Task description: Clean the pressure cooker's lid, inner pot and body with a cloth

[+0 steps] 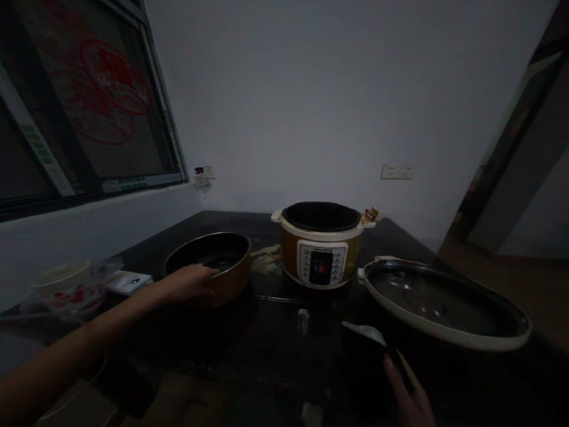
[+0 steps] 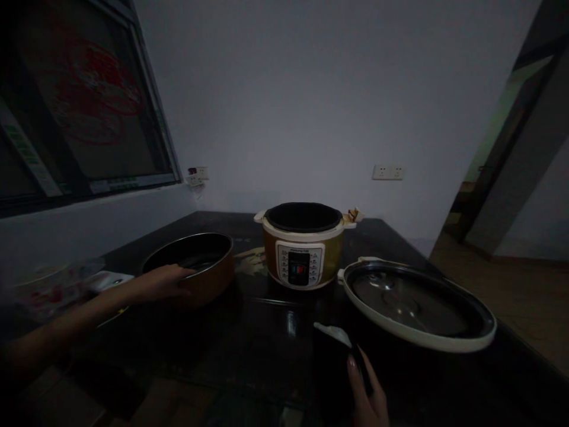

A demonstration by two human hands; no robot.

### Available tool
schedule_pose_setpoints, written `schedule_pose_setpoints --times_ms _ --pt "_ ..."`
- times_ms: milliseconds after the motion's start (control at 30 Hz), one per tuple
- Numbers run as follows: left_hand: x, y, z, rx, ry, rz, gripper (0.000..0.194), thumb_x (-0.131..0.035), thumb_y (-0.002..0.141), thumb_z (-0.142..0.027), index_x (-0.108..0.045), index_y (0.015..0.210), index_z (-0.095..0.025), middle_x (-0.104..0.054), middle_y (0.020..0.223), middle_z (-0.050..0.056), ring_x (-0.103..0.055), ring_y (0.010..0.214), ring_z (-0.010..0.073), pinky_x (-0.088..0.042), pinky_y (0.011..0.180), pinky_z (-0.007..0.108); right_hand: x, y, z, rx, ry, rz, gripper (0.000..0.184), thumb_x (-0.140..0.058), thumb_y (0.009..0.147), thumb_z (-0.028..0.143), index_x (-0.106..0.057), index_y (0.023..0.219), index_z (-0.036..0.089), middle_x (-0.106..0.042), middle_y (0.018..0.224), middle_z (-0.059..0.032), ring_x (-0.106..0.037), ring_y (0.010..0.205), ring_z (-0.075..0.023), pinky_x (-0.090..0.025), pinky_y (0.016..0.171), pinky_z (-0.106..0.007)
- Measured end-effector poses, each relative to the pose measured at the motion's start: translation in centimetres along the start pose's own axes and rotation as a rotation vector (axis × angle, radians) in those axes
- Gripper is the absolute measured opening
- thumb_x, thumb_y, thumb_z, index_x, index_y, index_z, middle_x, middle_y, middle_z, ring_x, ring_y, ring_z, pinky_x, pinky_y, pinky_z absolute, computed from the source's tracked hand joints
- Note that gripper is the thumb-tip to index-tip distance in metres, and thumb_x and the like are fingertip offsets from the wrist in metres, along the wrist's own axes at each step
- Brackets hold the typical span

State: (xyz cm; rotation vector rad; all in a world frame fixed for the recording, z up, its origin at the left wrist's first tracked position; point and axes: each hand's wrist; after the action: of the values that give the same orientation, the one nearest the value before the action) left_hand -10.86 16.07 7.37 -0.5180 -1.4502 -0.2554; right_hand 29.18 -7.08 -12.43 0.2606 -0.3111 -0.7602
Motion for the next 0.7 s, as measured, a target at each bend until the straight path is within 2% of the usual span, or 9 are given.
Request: schedule_pose_setpoints --times_ms 67,133,233,300,367,400,467,600,700 --pt "-0.4 -0.3 -0.2 0.057 0.052 -0.040 0.059 -0.059 0.078 -0.034 -0.051 0.135 -0.021 -0.069 0.110 0.017 -0.065 0.100 0.0371 -0.047 0.082 0.042 -0.4 -0.1 0.8 -0.053 0.063 -0.011 0.044 -0.058 0.077 0.054 -0.070 0.105 0.022 -0.058 0.133 -0.0054 -0.050 0.126 -0.0300 -0.037 0.108 -0.041" --pt "-0.9 -0.6 -0.1 0.093 0.086 -0.065 0.069 -0.056 0.080 -0.037 -0.037 0.145 -0.019 -0.070 0.105 0.019 -0.066 0.096 0.0413 -0.048 0.077 0.045 -0.7 0.1 1.5 -0.132 0.093 -0.029 0.049 -0.056 0.079 0.056 -0.067 0.111 0.021 -0.063 0.127 -0.0066 -0.057 0.119 -0.0289 -0.047 0.098 -0.039" --pt "-1.6 -0.9 0.3 0.038 0.085 -0.166 0.077 -0.055 0.081 -0.034 -0.023 0.150 -0.027 -0.064 0.126 0.013 -0.063 0.106 0.0396 -0.050 0.082 0.043 -0.8 0.7 2.5 -0.243 0.136 -0.064 0.054 -0.046 0.087 0.053 -0.058 0.127 0.017 -0.069 0.114 -0.0089 -0.066 0.103 -0.0257 -0.058 0.077 -0.034" --pt "-2.0 -1.2 0.0 -0.088 0.095 -0.319 0.073 -0.055 0.080 -0.029 -0.029 0.147 -0.034 -0.047 0.146 0.007 -0.050 0.125 0.0375 -0.043 0.098 0.046 -0.5 1.0 3.4 -0.267 0.171 -0.085 0.053 -0.048 0.088 0.050 -0.058 0.127 0.016 -0.069 0.114 -0.0091 -0.066 0.104 -0.0254 -0.058 0.076 -0.033" --pt "-2.5 -2.0 -1.6 -0.227 0.076 -0.480 0.062 -0.054 0.081 -0.029 -0.042 0.141 -0.037 -0.035 0.152 0.003 -0.034 0.138 0.0343 -0.024 0.111 0.054 -0.4 1.3 4.8 -0.246 0.194 -0.110 0.046 -0.058 0.082 0.047 -0.066 0.116 0.017 -0.065 0.122 -0.0079 -0.060 0.114 -0.0271 -0.056 0.083 -0.034" --pt "-2.8 -2.6 -3.0 -0.280 0.033 -0.535 0.056 -0.054 0.083 -0.031 -0.046 0.138 -0.038 -0.037 0.152 0.001 -0.031 0.140 0.0333 -0.016 0.113 0.057 -0.6 1.5 5.6 -0.243 0.217 -0.121 0.044 -0.062 0.079 0.046 -0.068 0.113 0.018 -0.064 0.125 -0.0073 -0.058 0.117 -0.0278 -0.054 0.086 -0.034" --pt "-3.7 -4.1 -6.9 -0.356 -0.203 -0.552 0.051 -0.052 0.086 -0.035 -0.048 0.137 -0.037 -0.042 0.149 0.001 -0.036 0.138 0.0288 -0.019 0.115 0.052 -1.5 1.9 7.6 -0.262 0.282 -0.121 0.047 -0.061 0.080 0.046 -0.065 0.118 0.018 -0.065 0.123 -0.0074 -0.061 0.114 -0.0271 -0.055 0.086 -0.034" --pt "-6.3 -6.1 -17.5 -0.421 -0.879 -0.368 0.031 -0.049 0.090 -0.036 -0.065 0.116 -0.042 -0.056 0.137 -0.002 -0.047 0.130 0.0241 -0.035 0.111 0.042 -4.7 2.0 11.6 -0.354 0.476 -0.051 0.059 -0.058 0.082 0.053 -0.056 0.128 0.016 -0.071 0.111 -0.0102 -0.069 0.096 -0.0260 -0.058 0.078 -0.036" --pt "-8.1 -5.5 -23.8 -0.341 -1.300 -0.352 0.052 -0.060 0.084 -0.043 -0.050 0.134 -0.039 -0.035 0.153 -0.002 -0.030 0.141 0.0244 -0.026 0.116 0.039 -6.3 1.3 13.4 -0.193 0.432 0.016 0.045 -0.061 0.081 0.050 -0.067 0.113 0.018 -0.071 0.111 -0.0092 -0.067 0.100 -0.0252 -0.055 0.084 -0.035"
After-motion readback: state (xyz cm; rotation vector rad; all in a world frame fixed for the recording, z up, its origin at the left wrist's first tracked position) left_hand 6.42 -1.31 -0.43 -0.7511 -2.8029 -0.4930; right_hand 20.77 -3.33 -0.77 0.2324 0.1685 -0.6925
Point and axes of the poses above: each hand's wrist, its own y-axis towards the middle knuckle, its own x-axis out of the back of the hand, z = x × y
